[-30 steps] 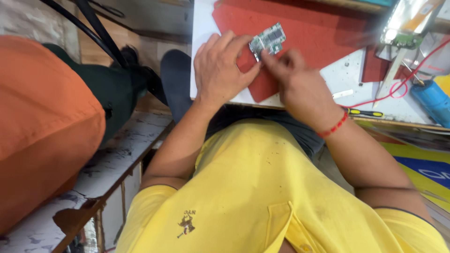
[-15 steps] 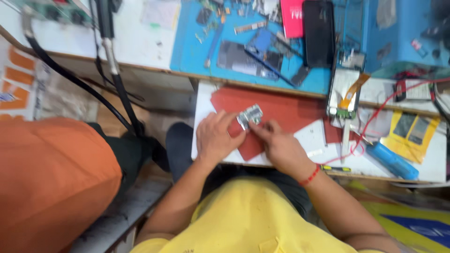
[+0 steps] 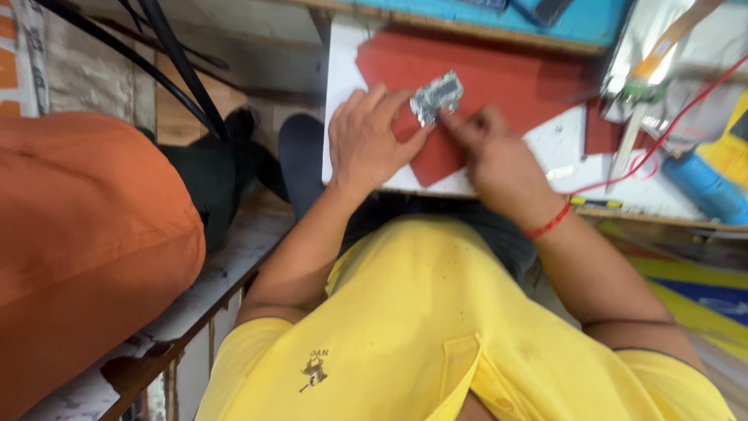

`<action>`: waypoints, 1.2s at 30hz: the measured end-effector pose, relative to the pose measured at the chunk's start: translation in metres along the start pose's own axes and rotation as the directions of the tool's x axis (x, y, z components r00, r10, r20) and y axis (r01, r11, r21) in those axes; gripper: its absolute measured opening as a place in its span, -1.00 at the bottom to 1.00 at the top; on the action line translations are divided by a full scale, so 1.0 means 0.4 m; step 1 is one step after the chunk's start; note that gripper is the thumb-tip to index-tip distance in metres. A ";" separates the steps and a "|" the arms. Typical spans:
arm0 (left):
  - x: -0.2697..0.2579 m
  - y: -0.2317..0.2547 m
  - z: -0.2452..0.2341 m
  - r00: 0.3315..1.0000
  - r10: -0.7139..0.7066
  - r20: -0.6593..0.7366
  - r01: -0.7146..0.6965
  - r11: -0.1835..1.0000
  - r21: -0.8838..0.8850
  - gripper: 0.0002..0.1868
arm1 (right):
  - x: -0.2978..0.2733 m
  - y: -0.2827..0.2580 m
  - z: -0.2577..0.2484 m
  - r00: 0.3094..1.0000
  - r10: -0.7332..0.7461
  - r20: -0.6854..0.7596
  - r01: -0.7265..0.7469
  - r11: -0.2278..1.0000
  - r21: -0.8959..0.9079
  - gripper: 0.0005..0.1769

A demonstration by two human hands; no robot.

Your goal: The person sits on the floor and repeatedly rubs a small green circuit board with a small abrasive pad. They hold the board with the left hand and scrub its surface with the right hand, occasionally flipping it over to treat the other side. The board is placed on a red mat on a low table.

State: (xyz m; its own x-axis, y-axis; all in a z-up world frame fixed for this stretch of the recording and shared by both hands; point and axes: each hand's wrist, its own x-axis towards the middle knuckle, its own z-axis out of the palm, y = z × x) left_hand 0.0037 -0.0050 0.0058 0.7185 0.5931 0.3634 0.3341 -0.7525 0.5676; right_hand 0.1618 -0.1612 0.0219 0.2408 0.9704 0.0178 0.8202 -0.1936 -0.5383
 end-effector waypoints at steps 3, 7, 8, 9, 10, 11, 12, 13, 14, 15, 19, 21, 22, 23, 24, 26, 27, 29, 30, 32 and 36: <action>-0.003 0.002 -0.005 1.000 -0.015 0.020 0.016 1.000 -0.023 -0.56 | 0.008 0.010 -0.002 0.998 0.019 -0.060 -0.023 0.998 -0.055 -0.35; 0.007 0.008 -0.011 0.999 -0.017 0.035 0.017 1.000 -0.005 -0.56 | 0.016 -0.002 0.001 1.000 -0.007 -0.017 0.006 1.000 -0.029 -0.34; 0.005 0.007 -0.009 1.000 -0.012 0.027 0.012 1.000 -0.003 -0.56 | 0.016 0.002 -0.001 0.999 0.023 -0.046 -0.025 0.999 -0.046 -0.36; 0.001 0.007 -0.008 1.000 -0.007 0.020 0.007 1.000 -0.001 -0.57 | 0.010 0.001 0.000 0.999 0.025 -0.026 -0.026 0.998 -0.058 -0.35; 0.000 0.007 -0.008 1.000 -0.010 0.017 0.010 1.000 -0.010 -0.57 | 0.015 0.000 0.000 1.000 0.012 -0.005 -0.012 0.998 -0.067 -0.33; 0.000 0.009 -0.007 1.000 -0.013 0.015 0.014 1.000 -0.019 -0.56 | 0.021 0.000 -0.001 1.000 -0.001 0.017 0.002 0.997 -0.077 -0.31; 0.001 0.007 -0.011 1.000 -0.010 0.018 0.011 1.000 -0.025 -0.56 | 0.025 -0.002 0.000 1.000 0.007 -0.001 -0.007 0.998 -0.065 -0.32; 0.004 0.004 -0.013 1.000 -0.008 0.010 0.008 1.000 -0.012 -0.56 | 0.028 -0.001 -0.003 1.000 0.015 -0.018 -0.016 0.998 -0.054 -0.34; 0.003 0.004 -0.010 1.000 -0.005 0.009 0.005 1.000 -0.010 -0.56 | 0.019 -0.001 -0.004 0.999 0.036 -0.031 -0.037 0.998 -0.047 -0.35; 0.000 0.005 -0.007 1.000 -0.003 0.008 0.003 1.000 -0.009 -0.56 | 0.013 -0.002 -0.001 0.999 0.045 -0.031 -0.047 0.997 -0.067 -0.34; 0.006 0.004 -0.012 0.999 -0.034 0.034 0.034 0.999 -0.019 -0.57 | 0.015 -0.008 -0.007 1.000 0.011 -0.004 -0.011 0.993 -0.115 -0.31; 0.004 0.006 -0.010 0.999 -0.028 0.036 0.028 0.999 -0.020 -0.58 | 0.011 -0.011 -0.006 0.999 0.028 -0.021 -0.030 0.994 -0.102 -0.33; 0.003 0.007 -0.007 0.999 -0.025 0.036 0.026 0.999 -0.020 -0.58 | 0.020 -0.004 -0.009 0.998 0.048 -0.047 -0.052 0.995 -0.089 -0.35; 0.004 0.006 -0.006 0.999 -0.022 0.036 0.023 1.000 -0.020 -0.58 | 0.025 0.000 -0.013 0.995 0.068 -0.073 -0.073 0.994 -0.076 -0.37; 0.008 0.003 -0.008 0.999 -0.020 0.032 0.021 1.000 -0.012 -0.58 | 0.024 -0.003 -0.014 0.998 0.053 -0.040 -0.056 0.994 -0.090 -0.35; 0.009 0.002 -0.006 0.999 -0.020 0.025 0.020 1.000 -0.017 -0.57 | 0.005 -0.015 -0.013 0.999 0.032 0.030 -0.029 0.993 -0.112 -0.32; 0.005 0.002 -0.006 0.999 -0.020 0.028 0.020 1.000 -0.020 -0.57 | 0.010 -0.010 -0.012 0.999 0.036 -0.012 -0.037 0.995 -0.098 -0.34; -0.002 0.002 -0.004 0.999 -0.024 0.038 0.025 0.999 -0.024 -0.58 | 0.023 0.008 -0.018 0.994 0.046 -0.097 -0.054 0.995 -0.083 -0.38; 0.004 -0.001 -0.006 0.999 -0.026 0.034 0.027 0.999 -0.017 -0.58 | 0.021 0.003 -0.019 0.997 0.053 -0.049 -0.058 0.994 -0.094 -0.36; 0.010 0.002 -0.007 0.999 -0.025 0.028 0.026 0.999 -0.022 -0.58 | 0.003 -0.017 -0.014 0.996 0.075 0.047 -0.069 0.992 -0.108 -0.30; 0.009 -0.003 -0.006 0.999 -0.022 0.040 0.022 1.000 -0.017 -0.56 | 0.026 0.009 -0.013 0.996 0.070 -0.058 -0.076 0.992 -0.100 -0.39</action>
State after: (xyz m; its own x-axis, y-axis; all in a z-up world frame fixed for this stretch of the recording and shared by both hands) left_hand 0.0046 -0.0014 0.0082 0.7351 0.5972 0.3210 0.3398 -0.7342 0.5878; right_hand 0.1702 -0.1524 0.0246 0.3274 0.9445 0.0288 0.8474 -0.2800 -0.4511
